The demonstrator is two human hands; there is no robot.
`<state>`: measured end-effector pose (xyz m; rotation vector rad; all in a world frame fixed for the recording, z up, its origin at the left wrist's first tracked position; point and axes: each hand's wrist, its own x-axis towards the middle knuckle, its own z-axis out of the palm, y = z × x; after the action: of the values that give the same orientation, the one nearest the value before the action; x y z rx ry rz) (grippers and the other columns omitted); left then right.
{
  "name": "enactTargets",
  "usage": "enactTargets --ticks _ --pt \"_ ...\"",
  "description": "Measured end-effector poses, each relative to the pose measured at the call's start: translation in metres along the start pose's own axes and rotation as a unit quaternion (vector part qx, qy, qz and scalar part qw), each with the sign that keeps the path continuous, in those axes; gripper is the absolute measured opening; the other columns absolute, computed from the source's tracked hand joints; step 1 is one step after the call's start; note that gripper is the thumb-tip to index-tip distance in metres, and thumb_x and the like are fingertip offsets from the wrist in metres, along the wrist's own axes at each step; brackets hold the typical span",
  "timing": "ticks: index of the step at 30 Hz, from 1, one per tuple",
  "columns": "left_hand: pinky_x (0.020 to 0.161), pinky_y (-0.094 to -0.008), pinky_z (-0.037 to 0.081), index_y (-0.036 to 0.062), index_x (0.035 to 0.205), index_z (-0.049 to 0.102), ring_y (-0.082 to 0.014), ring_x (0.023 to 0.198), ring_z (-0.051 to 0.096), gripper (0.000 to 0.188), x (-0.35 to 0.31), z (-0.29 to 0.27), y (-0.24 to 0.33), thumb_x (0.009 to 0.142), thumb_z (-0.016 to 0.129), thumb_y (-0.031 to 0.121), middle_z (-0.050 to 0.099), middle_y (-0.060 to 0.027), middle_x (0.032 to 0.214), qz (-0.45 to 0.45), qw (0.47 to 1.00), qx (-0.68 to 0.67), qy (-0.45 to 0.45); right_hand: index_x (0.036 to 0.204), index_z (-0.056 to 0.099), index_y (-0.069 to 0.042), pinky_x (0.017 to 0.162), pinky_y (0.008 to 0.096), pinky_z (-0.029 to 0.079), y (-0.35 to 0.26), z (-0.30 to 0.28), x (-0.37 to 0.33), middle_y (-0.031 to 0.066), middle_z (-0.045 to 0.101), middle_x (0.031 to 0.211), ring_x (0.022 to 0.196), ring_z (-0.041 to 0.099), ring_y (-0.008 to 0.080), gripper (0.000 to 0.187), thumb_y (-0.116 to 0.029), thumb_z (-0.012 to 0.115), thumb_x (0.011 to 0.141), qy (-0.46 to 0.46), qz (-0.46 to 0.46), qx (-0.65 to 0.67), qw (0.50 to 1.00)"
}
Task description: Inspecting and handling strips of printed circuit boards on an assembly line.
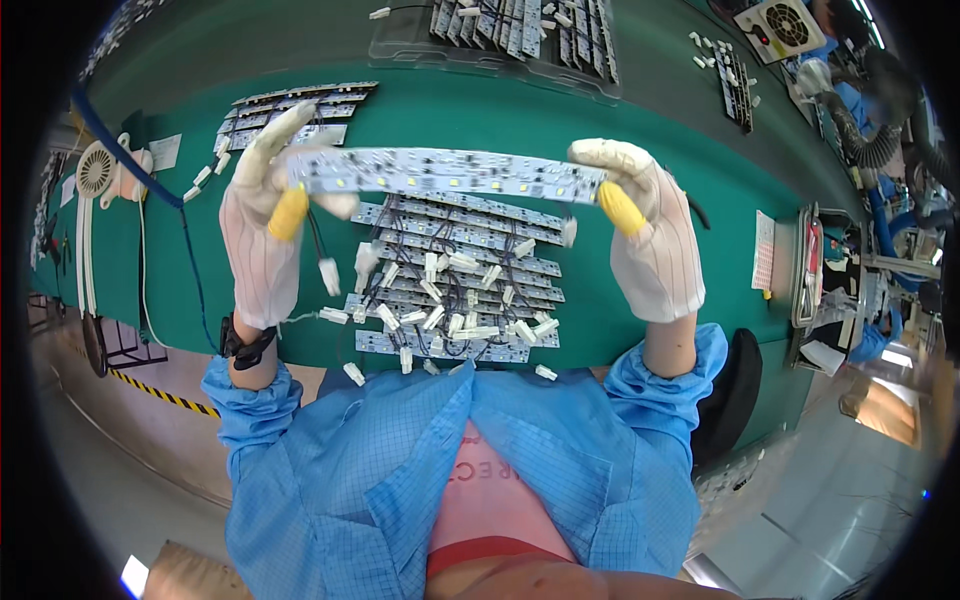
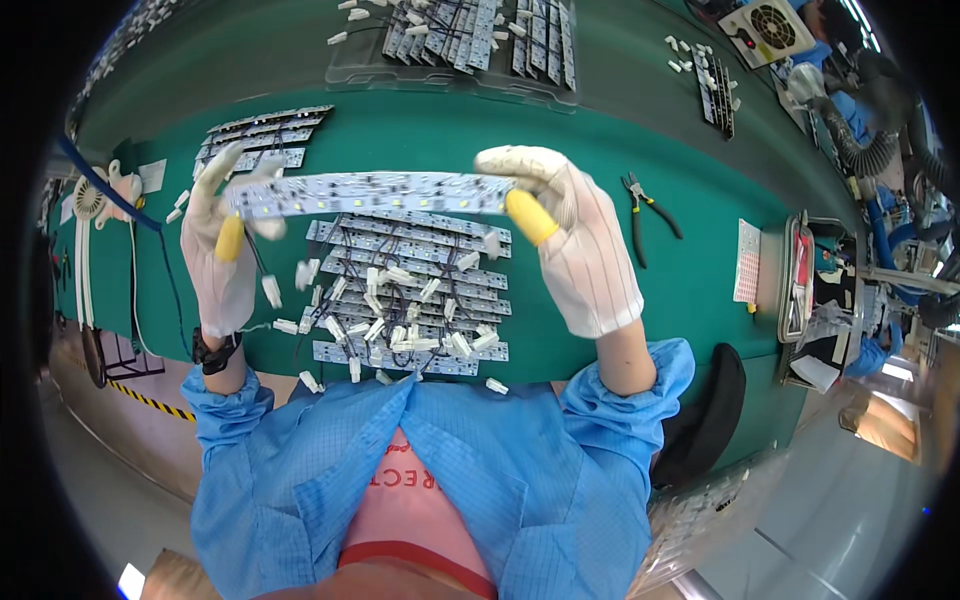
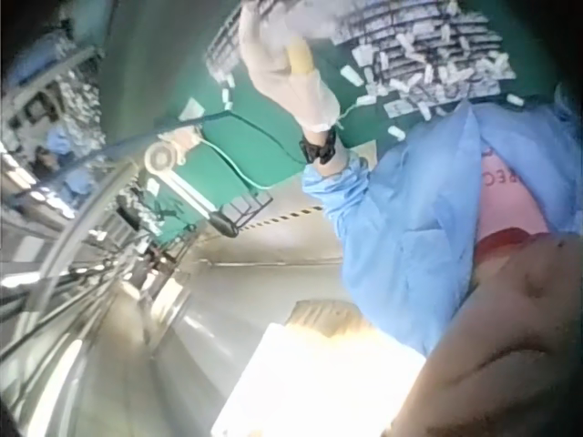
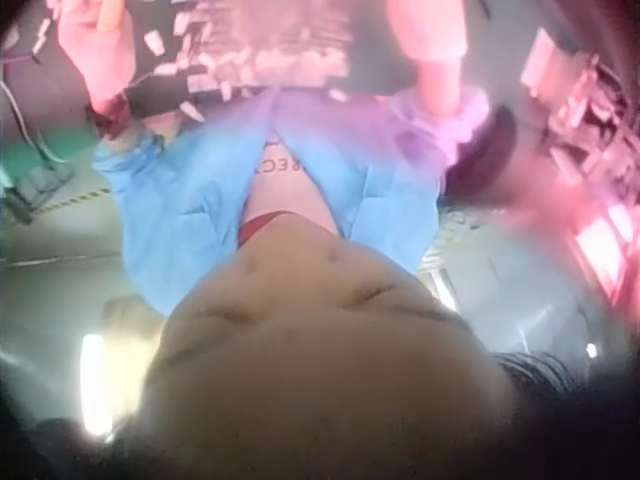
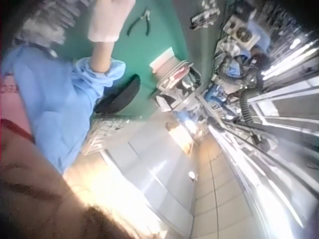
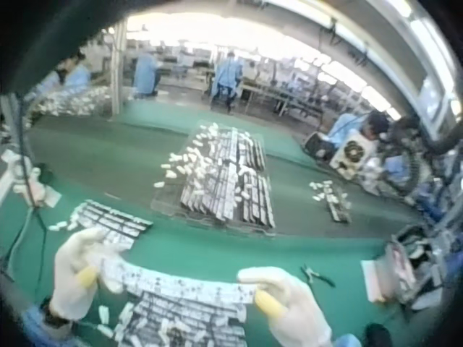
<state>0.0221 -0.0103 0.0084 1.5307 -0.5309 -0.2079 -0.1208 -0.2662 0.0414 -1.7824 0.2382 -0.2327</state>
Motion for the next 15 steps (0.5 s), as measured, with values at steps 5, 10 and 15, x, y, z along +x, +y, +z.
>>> enactTargets --ticks 5,10,15 --pt "0.102 -0.0359 0.040 -0.0030 0.108 0.059 -0.0142 0.078 0.066 0.039 0.006 -0.005 -0.012 0.089 0.058 0.031 0.070 -0.0113 0.075 0.163 0.979 0.055 -0.106 0.111 0.059 -0.001 0.085 0.0301 0.045 0.019 -0.008 0.007 0.0096 0.065 0.097 0.086 0.062 0.0188 0.038 -0.033 0.053 0.092 -0.008 -0.061 -0.146 0.987" --pt "0.065 -0.0241 0.047 -0.0022 0.105 0.060 -0.0110 0.071 0.065 0.024 -0.005 0.002 -0.003 0.092 0.056 0.017 0.069 -0.0086 0.075 -0.006 0.994 0.106 -0.032 0.094 0.058 -0.001 0.066 0.0280 0.044 0.035 -0.024 0.003 0.0055 0.062 0.069 0.065 0.058 0.0157 0.018 -0.015 0.048 0.089 0.012 -0.089 -0.307 0.947" --pt "0.068 -0.0224 0.045 -0.0025 0.105 0.062 -0.0092 0.076 0.060 0.017 0.005 -0.002 -0.019 0.091 0.056 0.006 0.069 -0.0096 0.086 0.033 0.982 0.186 0.009 0.096 0.060 0.000 0.066 0.0286 0.045 0.031 -0.017 -0.001 0.0081 0.062 0.073 0.066 0.057 0.0158 0.026 -0.023 0.054 0.088 -0.026 -0.064 -0.091 0.993"
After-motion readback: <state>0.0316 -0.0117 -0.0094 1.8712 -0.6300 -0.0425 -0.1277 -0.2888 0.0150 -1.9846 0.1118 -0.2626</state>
